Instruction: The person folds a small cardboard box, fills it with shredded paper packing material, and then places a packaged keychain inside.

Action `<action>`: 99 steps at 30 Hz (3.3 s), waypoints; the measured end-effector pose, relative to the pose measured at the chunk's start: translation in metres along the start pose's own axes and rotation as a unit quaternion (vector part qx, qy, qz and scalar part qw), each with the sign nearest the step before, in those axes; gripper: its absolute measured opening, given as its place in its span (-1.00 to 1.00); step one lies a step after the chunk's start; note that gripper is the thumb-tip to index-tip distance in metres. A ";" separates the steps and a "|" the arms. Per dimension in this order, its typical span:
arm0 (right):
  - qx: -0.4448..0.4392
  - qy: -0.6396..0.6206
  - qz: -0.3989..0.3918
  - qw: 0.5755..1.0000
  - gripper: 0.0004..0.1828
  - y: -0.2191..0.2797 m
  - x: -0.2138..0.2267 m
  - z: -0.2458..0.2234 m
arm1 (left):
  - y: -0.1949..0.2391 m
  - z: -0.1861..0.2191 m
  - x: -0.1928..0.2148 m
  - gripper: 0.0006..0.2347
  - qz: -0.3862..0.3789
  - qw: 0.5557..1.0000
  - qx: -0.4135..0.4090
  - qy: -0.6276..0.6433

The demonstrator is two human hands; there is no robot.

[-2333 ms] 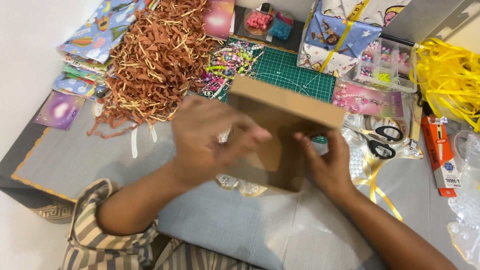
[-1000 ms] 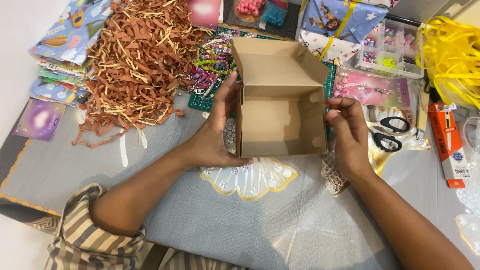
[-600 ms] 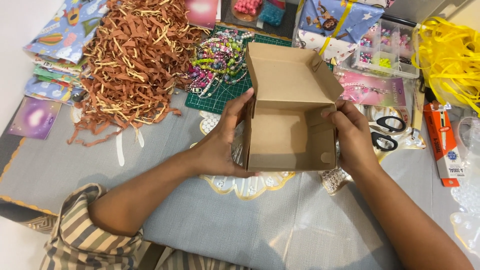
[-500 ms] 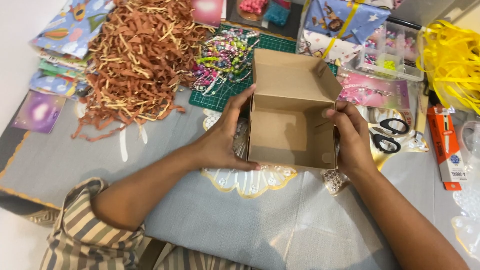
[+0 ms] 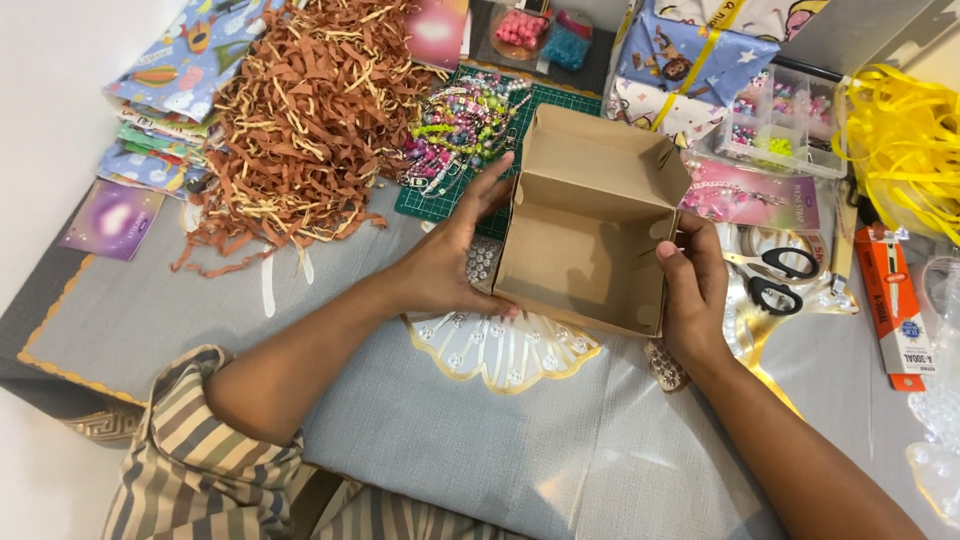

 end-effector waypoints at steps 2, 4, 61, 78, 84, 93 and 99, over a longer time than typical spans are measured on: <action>0.005 0.001 0.006 1.000 -0.49 0.000 0.000 -0.004 | -0.008 0.006 0.004 0.45 -0.004 1.000 0.019 -0.011; 0.010 0.004 0.010 1.000 -0.50 0.000 0.001 -0.005 | -0.014 -0.003 0.005 0.45 -0.006 0.999 0.037 -0.022; 0.237 0.363 -0.085 0.897 -0.82 -0.046 -0.076 -0.152 | 0.100 -0.053 0.164 -0.57 0.246 0.793 0.171 -0.530; 0.027 0.609 -0.260 0.749 -0.44 -0.429 -0.333 0.031 | 0.103 -0.076 0.156 -0.43 0.212 0.840 0.201 -0.457; -0.071 0.552 -0.375 0.741 0.15 -0.321 -0.385 -0.125 | 0.102 -0.056 0.161 -0.36 0.199 0.875 0.211 -0.388; -0.008 0.567 -0.503 0.652 0.09 -0.307 -0.409 -0.089 | 0.102 -0.078 0.166 -0.47 0.297 0.887 0.135 -0.327; -0.077 0.493 -0.422 0.757 -0.18 -0.280 -0.390 -0.172 | 0.103 -0.088 0.160 -0.27 0.323 0.829 0.095 -0.446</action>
Point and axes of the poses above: each hand's wrist, its own y-axis away from the middle knuckle, its own x-axis out of the back of the hand, z = x × y, the point moved 4 cm from there along -y, towards the middle knuckle, and after that the axes turned 8 degrees about -z, right-handed, at the moved point
